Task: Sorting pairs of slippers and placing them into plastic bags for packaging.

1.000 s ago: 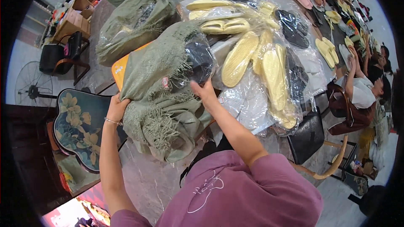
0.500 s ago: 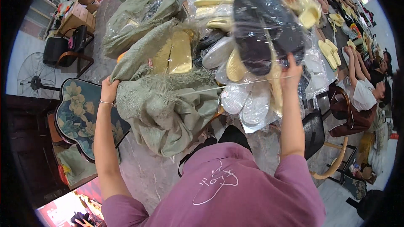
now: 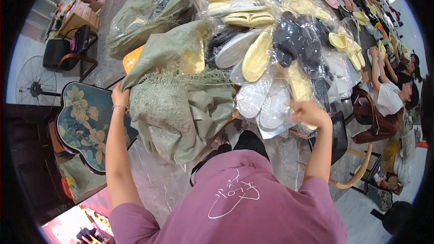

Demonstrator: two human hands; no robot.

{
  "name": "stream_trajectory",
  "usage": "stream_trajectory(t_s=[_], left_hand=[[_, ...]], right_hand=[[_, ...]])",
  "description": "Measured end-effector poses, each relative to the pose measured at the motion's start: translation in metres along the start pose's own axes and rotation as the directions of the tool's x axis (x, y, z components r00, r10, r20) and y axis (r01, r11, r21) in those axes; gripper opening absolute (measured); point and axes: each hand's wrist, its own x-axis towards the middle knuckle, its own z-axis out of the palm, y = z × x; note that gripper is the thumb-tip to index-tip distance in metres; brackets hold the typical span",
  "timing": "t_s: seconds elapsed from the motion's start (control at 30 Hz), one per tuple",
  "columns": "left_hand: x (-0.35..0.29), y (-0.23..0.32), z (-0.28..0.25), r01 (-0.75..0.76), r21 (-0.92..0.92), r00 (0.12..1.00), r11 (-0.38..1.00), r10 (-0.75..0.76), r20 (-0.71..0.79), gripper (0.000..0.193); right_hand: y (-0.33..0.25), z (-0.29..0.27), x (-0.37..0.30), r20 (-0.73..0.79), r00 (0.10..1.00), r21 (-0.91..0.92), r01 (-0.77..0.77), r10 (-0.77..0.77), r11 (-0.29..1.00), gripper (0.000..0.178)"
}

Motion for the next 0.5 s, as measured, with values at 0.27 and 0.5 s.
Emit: stream_trajectory(t_s=[0.27, 0.5], left_hand=[[-0.053, 0.138, -0.016, -0.644, 0.121, 0.732, 0.755, 0.655, -0.190, 0.050], [-0.074, 0.152, 0.010, -0.487, 0.466, 0.833, 0.738, 0.233, 0.501, 0.055]], right_hand=[[-0.143, 0.021, 0.168, -0.584, 0.676, 0.233, 0.670, -0.450, 0.705, 0.022], [-0.177, 0.114, 0.351, -0.592, 0.805, 0.259, 0.147, 0.037, 0.955, 0.071]])
